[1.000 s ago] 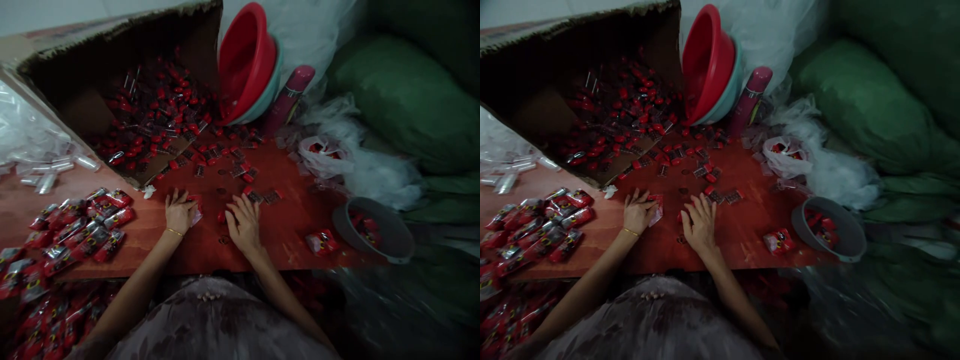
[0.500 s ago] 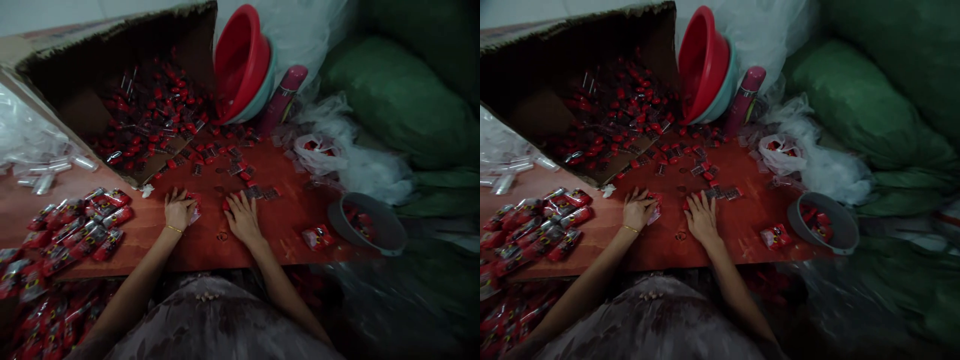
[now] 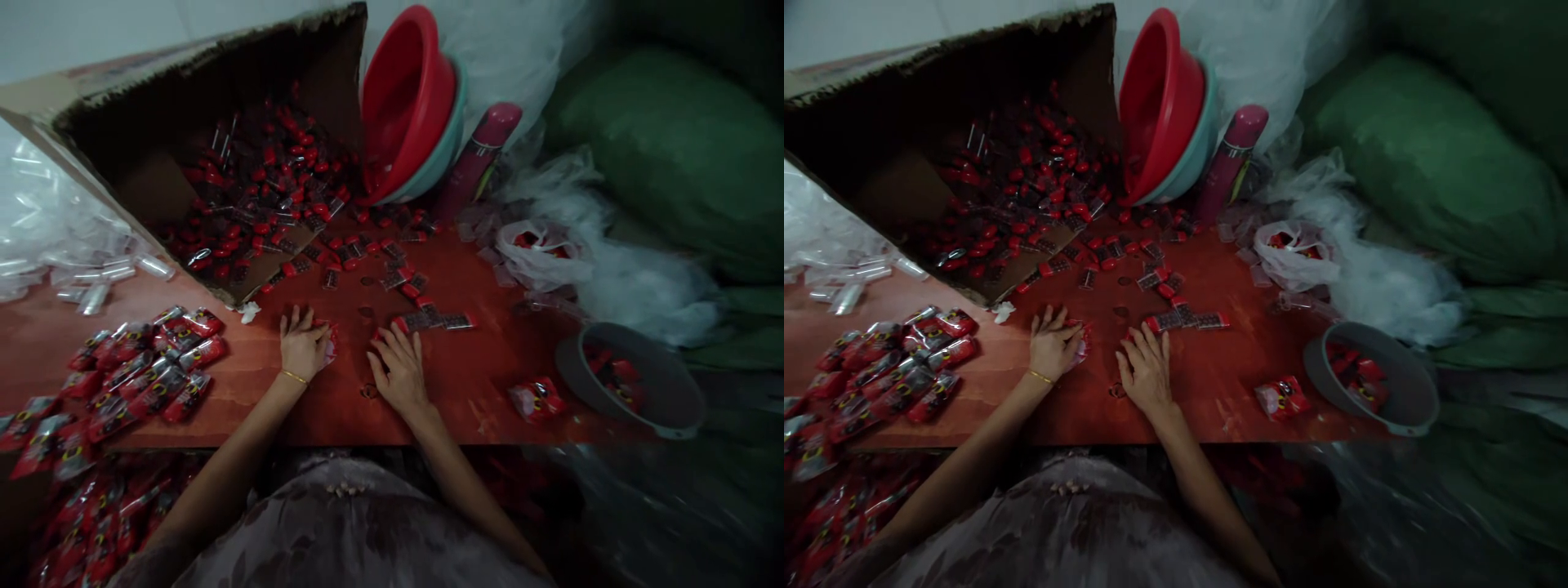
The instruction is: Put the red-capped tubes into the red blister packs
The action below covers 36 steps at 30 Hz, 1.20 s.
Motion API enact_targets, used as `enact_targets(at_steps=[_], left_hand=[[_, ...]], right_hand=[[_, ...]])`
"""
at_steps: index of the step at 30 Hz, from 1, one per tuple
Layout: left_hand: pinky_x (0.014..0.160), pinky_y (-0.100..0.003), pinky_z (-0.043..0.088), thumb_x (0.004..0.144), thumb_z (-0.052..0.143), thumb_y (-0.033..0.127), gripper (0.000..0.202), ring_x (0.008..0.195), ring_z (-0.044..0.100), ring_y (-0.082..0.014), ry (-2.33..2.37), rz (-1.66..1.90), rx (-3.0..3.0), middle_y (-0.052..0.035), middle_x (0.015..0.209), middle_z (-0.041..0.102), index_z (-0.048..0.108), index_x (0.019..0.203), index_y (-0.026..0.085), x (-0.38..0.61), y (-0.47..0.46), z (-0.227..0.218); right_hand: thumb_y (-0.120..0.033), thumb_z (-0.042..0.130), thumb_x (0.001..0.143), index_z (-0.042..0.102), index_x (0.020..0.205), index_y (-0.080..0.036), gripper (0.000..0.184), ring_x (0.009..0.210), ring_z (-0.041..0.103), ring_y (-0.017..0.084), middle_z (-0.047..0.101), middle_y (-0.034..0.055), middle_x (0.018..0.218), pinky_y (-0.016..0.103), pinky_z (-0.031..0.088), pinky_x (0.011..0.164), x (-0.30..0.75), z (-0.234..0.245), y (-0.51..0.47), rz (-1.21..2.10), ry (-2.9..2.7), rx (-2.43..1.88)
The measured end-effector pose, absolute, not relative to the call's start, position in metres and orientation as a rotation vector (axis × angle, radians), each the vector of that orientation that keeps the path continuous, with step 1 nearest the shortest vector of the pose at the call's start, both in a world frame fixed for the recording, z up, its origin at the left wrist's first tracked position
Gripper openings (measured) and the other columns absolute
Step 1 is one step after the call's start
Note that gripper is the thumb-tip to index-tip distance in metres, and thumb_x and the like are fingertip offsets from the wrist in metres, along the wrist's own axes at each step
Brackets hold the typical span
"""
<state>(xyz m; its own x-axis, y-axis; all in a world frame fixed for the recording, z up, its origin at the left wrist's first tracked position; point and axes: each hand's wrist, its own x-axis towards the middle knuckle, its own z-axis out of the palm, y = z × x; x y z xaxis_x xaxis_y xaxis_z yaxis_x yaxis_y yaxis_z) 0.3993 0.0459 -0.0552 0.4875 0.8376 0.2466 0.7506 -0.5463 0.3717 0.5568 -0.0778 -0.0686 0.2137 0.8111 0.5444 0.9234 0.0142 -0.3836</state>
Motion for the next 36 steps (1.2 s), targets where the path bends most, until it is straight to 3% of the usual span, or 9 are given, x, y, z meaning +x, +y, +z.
enact_targets(at_steps=[3,7,11,14,16,19,27,32,36], left_hand=[[0.103,-0.052,0.026,0.081,0.053,0.036,0.027,0.127,0.039,-0.0313,1.385,0.782,2.382,-0.0096,0.126,0.056,0.070,0.099,0.027,0.401,0.042,-0.044],[0.105,-0.051,0.024,0.080,0.055,0.034,0.024,0.128,0.039,-0.0295,1.266,0.987,2.233,-0.0090,0.128,0.055,0.070,0.098,0.027,0.410,0.030,-0.019],[0.104,-0.043,0.029,0.075,0.062,0.033,0.028,0.121,0.046,-0.0259,1.124,1.068,1.911,-0.0067,0.120,0.061,0.069,0.101,0.025,0.423,0.016,-0.008],[0.081,-0.029,0.046,0.070,0.066,0.039,0.032,0.089,0.061,-0.0186,1.028,0.969,1.456,-0.0051,0.093,0.068,0.068,0.096,0.020,0.429,0.010,-0.010],[0.064,-0.023,0.045,0.068,0.066,0.043,0.028,0.064,0.057,-0.0127,0.943,0.844,1.254,-0.0014,0.068,0.064,0.068,0.075,0.017,0.429,0.008,-0.014],[0.056,-0.021,0.040,0.066,0.067,0.043,0.032,0.053,0.048,-0.0088,0.908,0.773,1.248,0.0016,0.052,0.056,0.062,0.053,0.015,0.427,0.007,-0.018],[0.056,-0.020,0.040,0.060,0.072,0.041,0.028,0.051,0.049,-0.0081,1.000,0.813,1.188,0.0016,0.051,0.060,0.065,0.053,0.015,0.425,0.000,-0.020],[0.056,-0.019,0.043,0.043,0.082,0.038,0.036,0.053,0.054,-0.0072,0.982,0.737,0.765,0.0006,0.059,0.065,0.068,0.065,0.013,0.422,-0.001,-0.016],[0.059,-0.021,0.046,0.037,0.085,0.033,0.036,0.055,0.057,-0.0085,1.055,0.729,0.654,0.0009,0.058,0.065,0.063,0.058,0.013,0.416,0.010,-0.009]], right_hand=[[-0.025,0.048,0.086,0.064,0.100,-0.017,0.022,0.113,0.053,0.023,0.065,0.0096,0.110,0.046,0.031,0.102,0.551,-0.057,-0.079,-0.073,-1.533,-1.734],[-0.034,0.049,0.086,0.060,0.105,-0.017,0.028,0.091,0.061,0.018,0.067,0.0076,0.100,0.030,0.047,0.080,0.530,-0.043,-0.071,0.392,-1.238,-1.594],[-0.040,0.047,0.085,0.059,0.075,-0.015,0.029,0.061,0.053,0.011,0.059,-0.0009,0.066,0.022,0.042,0.058,0.515,-0.040,-0.054,0.674,-0.993,-1.470],[-0.039,0.045,0.084,0.051,0.060,-0.016,0.034,0.052,0.041,0.008,0.045,-0.0043,0.054,0.020,0.033,0.050,0.517,-0.042,-0.051,0.670,-0.956,-1.500],[-0.039,0.044,0.084,0.048,0.058,-0.017,0.034,0.050,0.037,0.008,0.040,-0.0052,0.052,0.020,0.030,0.049,0.522,-0.044,-0.054,0.642,-1.010,-1.520],[-0.039,0.043,0.084,0.042,0.055,-0.019,0.035,0.049,0.034,0.008,0.036,-0.0057,0.050,0.021,0.028,0.048,0.527,-0.046,-0.060,0.574,-1.071,-1.565],[-0.038,0.038,0.087,0.039,0.057,-0.020,0.035,0.050,0.039,0.009,0.040,-0.0048,0.051,0.021,0.031,0.050,0.520,-0.048,-0.061,0.581,-1.102,-1.576],[-0.035,0.037,0.089,0.046,0.064,-0.019,0.030,0.054,0.044,0.010,0.046,-0.0034,0.057,0.021,0.035,0.052,0.520,-0.044,-0.061,0.598,-1.218,-1.550],[-0.033,0.040,0.089,0.055,0.096,-0.017,0.023,0.075,0.056,0.014,0.062,0.0033,0.082,0.025,0.043,0.070,0.544,-0.035,-0.069,0.449,-1.335,-1.635]])
